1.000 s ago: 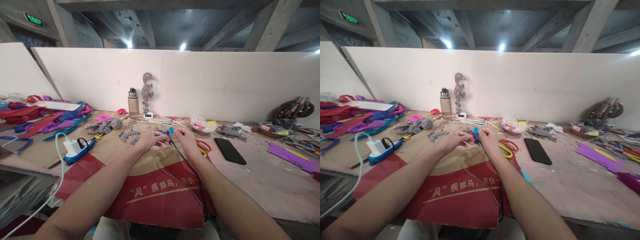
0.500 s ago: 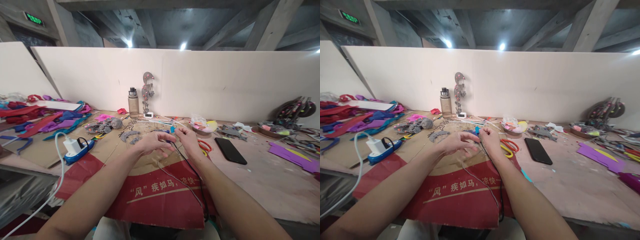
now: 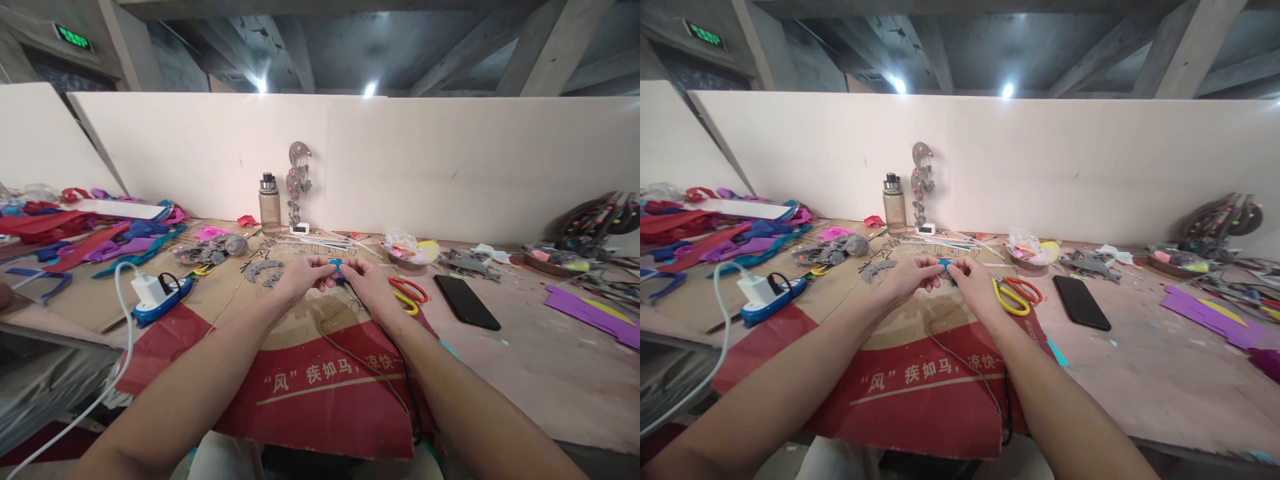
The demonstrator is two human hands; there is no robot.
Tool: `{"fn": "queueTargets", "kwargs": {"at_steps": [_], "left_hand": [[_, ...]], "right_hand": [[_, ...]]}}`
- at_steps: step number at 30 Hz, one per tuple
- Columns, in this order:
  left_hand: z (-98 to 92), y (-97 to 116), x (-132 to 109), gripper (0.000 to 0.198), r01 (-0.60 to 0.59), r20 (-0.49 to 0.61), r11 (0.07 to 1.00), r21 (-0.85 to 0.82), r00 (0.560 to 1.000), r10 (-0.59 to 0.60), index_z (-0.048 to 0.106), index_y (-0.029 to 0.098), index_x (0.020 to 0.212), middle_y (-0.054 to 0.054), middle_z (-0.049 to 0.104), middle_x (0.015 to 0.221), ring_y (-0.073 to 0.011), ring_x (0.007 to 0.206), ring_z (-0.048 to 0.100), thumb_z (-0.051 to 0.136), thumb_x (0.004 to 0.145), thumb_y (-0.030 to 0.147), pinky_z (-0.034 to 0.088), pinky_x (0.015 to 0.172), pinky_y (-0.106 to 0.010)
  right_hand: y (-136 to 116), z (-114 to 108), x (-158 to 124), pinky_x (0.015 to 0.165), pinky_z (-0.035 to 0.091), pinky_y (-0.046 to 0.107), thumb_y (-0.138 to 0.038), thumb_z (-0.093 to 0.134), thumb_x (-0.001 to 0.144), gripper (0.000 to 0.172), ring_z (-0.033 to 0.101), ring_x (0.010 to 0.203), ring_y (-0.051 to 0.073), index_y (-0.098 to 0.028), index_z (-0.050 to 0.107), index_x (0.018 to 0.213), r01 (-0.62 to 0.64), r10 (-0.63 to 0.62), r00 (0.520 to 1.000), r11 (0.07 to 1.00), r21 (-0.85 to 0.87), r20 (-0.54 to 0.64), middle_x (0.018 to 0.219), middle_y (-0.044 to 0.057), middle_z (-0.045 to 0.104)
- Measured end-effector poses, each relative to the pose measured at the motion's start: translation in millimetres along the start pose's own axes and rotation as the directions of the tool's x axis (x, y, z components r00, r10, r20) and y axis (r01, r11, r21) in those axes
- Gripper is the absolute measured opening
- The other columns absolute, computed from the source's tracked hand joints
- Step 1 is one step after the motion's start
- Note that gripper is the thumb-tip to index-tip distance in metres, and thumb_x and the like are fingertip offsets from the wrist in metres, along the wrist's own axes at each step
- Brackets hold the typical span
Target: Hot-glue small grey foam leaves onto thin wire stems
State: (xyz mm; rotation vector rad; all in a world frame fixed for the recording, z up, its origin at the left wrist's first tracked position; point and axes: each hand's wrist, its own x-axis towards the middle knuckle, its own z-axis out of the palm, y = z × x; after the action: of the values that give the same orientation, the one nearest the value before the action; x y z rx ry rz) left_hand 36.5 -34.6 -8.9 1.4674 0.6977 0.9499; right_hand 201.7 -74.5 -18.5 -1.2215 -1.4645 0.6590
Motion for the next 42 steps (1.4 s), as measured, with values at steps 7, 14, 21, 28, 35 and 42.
{"fn": "queueTargets", "kwargs": {"at_steps": [7,14,21,28,35,42], "left_hand": [[2.8,6.3,-2.8,0.025,0.03,-0.07,0.998,-0.063,0.997,-0.035,0.06,0.012,0.077,-0.005,0.07,0.073,-0.0104,0.055,0.064,0.077,0.074,0.03,0.045,0.047,-0.019],[4.0,2.8,0.4,0.02,0.086,-0.047,0.995,-0.05,0.995,-0.088,0.066,0.01,0.077,-0.007,0.071,0.072,-0.0117,0.062,0.067,0.079,0.074,0.026,0.052,0.057,-0.021],[7.3,4.7,-2.8,0.025,0.106,0.019,0.993,-0.056,0.994,-0.105,0.068,0.009,0.077,-0.007,0.072,0.075,-0.0124,0.064,0.068,0.081,0.072,0.03,0.055,0.061,-0.023],[7.4,5.0,-4.7,0.026,0.071,0.043,0.997,-0.029,0.997,-0.07,0.069,0.009,0.077,-0.006,0.071,0.072,-0.0122,0.065,0.068,0.082,0.069,0.03,0.055,0.062,-0.021],[7.7,2.4,-3.1,0.022,0.068,0.028,0.997,0.026,0.997,-0.069,0.069,0.01,0.076,-0.007,0.072,0.068,-0.0112,0.06,0.067,0.08,0.072,0.028,0.055,0.061,-0.022],[8.9,5.0,-3.3,0.022,0.092,0.009,0.993,0.069,0.996,-0.092,0.069,0.01,0.073,-0.008,0.072,0.066,-0.0107,0.054,0.065,0.076,0.076,0.03,0.053,0.056,-0.021]], "right_hand": [[-6.9,-2.4,-1.4,0.071,0.043,0.031,-0.032,0.059,0.076,0.015,0.058,0.071,0.017,-0.02,0.065,0.082,0.048,-0.051,0.999,0.986,-0.162,-0.018,0.079,0.002,0.069],[-13.6,-2.9,-0.8,0.067,0.041,0.03,-0.036,0.056,0.078,0.019,0.054,0.069,0.016,-0.019,0.063,0.078,0.081,-0.088,0.994,0.991,-0.107,-0.065,0.075,0.002,0.067],[-7.0,-2.7,0.0,0.071,0.042,0.03,-0.037,0.054,0.081,0.02,0.056,0.073,0.017,-0.019,0.063,0.081,0.081,-0.087,0.994,0.991,-0.107,-0.06,0.078,0.002,0.067],[-6.8,-1.8,0.1,0.071,0.042,0.03,-0.037,0.055,0.08,0.019,0.055,0.073,0.017,-0.02,0.061,0.078,0.084,-0.093,0.993,0.989,-0.125,-0.071,0.075,0.002,0.066],[-1.2,-1.9,1.1,0.073,0.042,0.03,-0.038,0.055,0.082,0.021,0.056,0.074,0.017,-0.019,0.063,0.081,0.072,-0.082,0.994,0.988,-0.139,-0.068,0.078,0.002,0.066],[-5.7,-0.5,-1.7,0.073,0.042,0.031,-0.039,0.054,0.082,0.022,0.056,0.074,0.017,-0.019,0.063,0.082,0.058,-0.068,0.995,0.99,-0.131,-0.073,0.08,0.002,0.065]]}}
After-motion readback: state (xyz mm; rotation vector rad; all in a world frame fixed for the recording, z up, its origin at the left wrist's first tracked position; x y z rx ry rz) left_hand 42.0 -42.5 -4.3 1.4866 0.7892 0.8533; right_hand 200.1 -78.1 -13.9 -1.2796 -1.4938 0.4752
